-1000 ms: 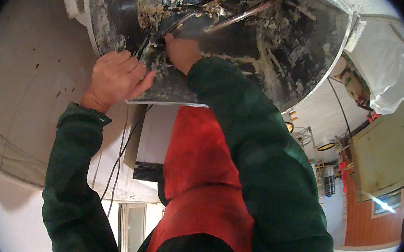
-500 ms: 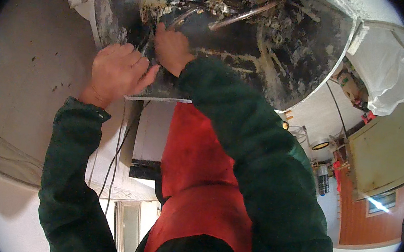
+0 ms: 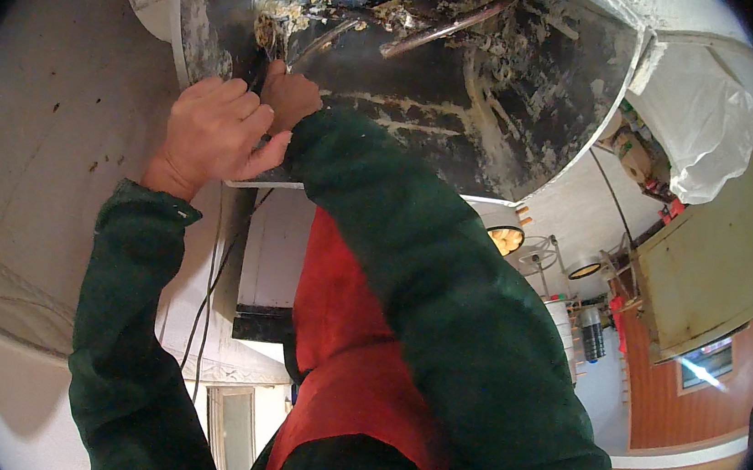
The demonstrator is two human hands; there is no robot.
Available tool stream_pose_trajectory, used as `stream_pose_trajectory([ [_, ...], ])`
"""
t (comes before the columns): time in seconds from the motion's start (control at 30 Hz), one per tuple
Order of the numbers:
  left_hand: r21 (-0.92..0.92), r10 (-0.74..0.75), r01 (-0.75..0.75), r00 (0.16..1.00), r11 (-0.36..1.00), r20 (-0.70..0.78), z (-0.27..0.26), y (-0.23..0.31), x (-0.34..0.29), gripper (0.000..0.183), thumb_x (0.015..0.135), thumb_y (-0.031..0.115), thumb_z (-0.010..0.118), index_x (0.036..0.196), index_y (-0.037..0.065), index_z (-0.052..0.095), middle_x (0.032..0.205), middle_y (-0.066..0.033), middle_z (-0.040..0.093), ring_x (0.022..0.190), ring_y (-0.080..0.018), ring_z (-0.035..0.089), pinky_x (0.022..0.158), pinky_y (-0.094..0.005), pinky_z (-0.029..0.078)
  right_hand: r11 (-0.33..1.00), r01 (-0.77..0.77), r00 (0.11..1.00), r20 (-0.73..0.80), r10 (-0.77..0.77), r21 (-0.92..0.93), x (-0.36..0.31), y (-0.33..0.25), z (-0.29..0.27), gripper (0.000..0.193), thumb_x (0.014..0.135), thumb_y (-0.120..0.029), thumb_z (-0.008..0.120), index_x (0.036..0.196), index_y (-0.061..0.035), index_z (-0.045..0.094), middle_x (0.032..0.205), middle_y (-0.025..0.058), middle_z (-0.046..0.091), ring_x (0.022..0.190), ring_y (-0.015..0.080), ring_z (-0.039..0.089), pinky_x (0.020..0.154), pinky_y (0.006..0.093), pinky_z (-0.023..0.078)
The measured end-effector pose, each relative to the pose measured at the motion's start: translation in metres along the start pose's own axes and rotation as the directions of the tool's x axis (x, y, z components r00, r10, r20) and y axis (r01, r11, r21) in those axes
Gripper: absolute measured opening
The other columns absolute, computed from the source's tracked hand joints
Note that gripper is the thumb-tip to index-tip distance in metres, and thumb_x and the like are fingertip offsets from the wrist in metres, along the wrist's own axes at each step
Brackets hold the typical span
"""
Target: The person scrapes dough residue from the interior walls and mixing arm of a large industrial mixer using a metal scraper. The person repeatedly reaches into the mixer bowl to remove stuck dough and wipe the surfaces.
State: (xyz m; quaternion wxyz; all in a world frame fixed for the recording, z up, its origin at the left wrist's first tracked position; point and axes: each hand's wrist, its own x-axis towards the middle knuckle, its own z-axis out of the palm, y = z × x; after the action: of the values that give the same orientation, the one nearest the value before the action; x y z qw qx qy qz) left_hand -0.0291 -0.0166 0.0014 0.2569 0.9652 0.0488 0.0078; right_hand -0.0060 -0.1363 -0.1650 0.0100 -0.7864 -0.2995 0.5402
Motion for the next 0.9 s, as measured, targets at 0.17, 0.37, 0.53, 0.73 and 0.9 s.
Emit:
stream_pose_trajectory([
  [0.17,-0.008,0.015,-0.015,1.0,1.0,0.022,0.0,-0.002,-0.001,0.031,0.077,0.035,0.075,0.065,0.014,0.055,0.065,-0.0029,0.05,0.065,-0.0233,0.055,0.059,-0.0373,0.044,0.963,0.258,0.965,0.063,-0.253,-0.081,-0.004,0.011,-0.005,0.039,0.088,-0.021,0.066,0.114,0.0054,0.051,0.089,0.0195,0.075,0.084,0.0372,0.076,0.069,0.0468,0.06],
  [0.37,-0.017,0.014,-0.013,0.995,1.0,0.103,-0.002,-0.002,-0.001,0.025,0.072,0.034,0.076,0.072,0.012,0.063,0.068,-0.0061,0.056,0.065,-0.0288,0.058,0.056,-0.0422,0.045,0.985,0.174,0.985,-0.005,-0.174,0.018,-0.002,0.009,-0.008,0.035,0.09,-0.017,0.062,0.115,0.0052,0.052,0.085,0.0181,0.075,0.079,0.0386,0.075,0.067,0.0488,0.059],
  [0.53,0.008,0.019,-0.02,0.996,1.0,0.09,-0.003,-0.001,0.003,0.031,0.078,0.036,0.073,0.065,0.013,0.056,0.065,-0.0032,0.05,0.066,-0.0236,0.054,0.058,-0.0386,0.043,0.984,0.175,0.984,-0.045,-0.174,0.023,-0.003,0.012,-0.017,0.025,0.093,-0.014,0.058,0.112,0.0013,0.054,0.086,0.02,0.075,0.081,0.0393,0.075,0.068,0.0499,0.059],
  [0.73,0.011,0.008,-0.009,0.991,1.0,0.133,-0.005,0.0,0.004,0.031,0.077,0.036,0.073,0.065,0.014,0.056,0.065,-0.0028,0.05,0.066,-0.0233,0.054,0.058,-0.0382,0.043,0.982,0.176,0.984,-0.008,-0.176,0.063,-0.006,0.016,-0.013,0.024,0.095,-0.014,0.055,0.113,0.0019,0.054,0.09,0.0223,0.075,0.084,0.0413,0.075,0.07,0.0515,0.059],
  [0.9,-0.01,-0.003,0.004,0.992,1.0,0.128,-0.006,0.0,0.006,0.027,0.075,0.034,0.073,0.066,0.014,0.057,0.065,-0.0043,0.052,0.064,-0.0263,0.056,0.056,-0.0411,0.044,0.971,0.237,0.969,0.069,-0.235,-0.015,0.006,0.033,-0.01,0.028,0.096,-0.015,0.054,0.117,0.0039,0.053,0.095,0.0261,0.074,0.087,0.0431,0.074,0.072,0.0541,0.058],
])
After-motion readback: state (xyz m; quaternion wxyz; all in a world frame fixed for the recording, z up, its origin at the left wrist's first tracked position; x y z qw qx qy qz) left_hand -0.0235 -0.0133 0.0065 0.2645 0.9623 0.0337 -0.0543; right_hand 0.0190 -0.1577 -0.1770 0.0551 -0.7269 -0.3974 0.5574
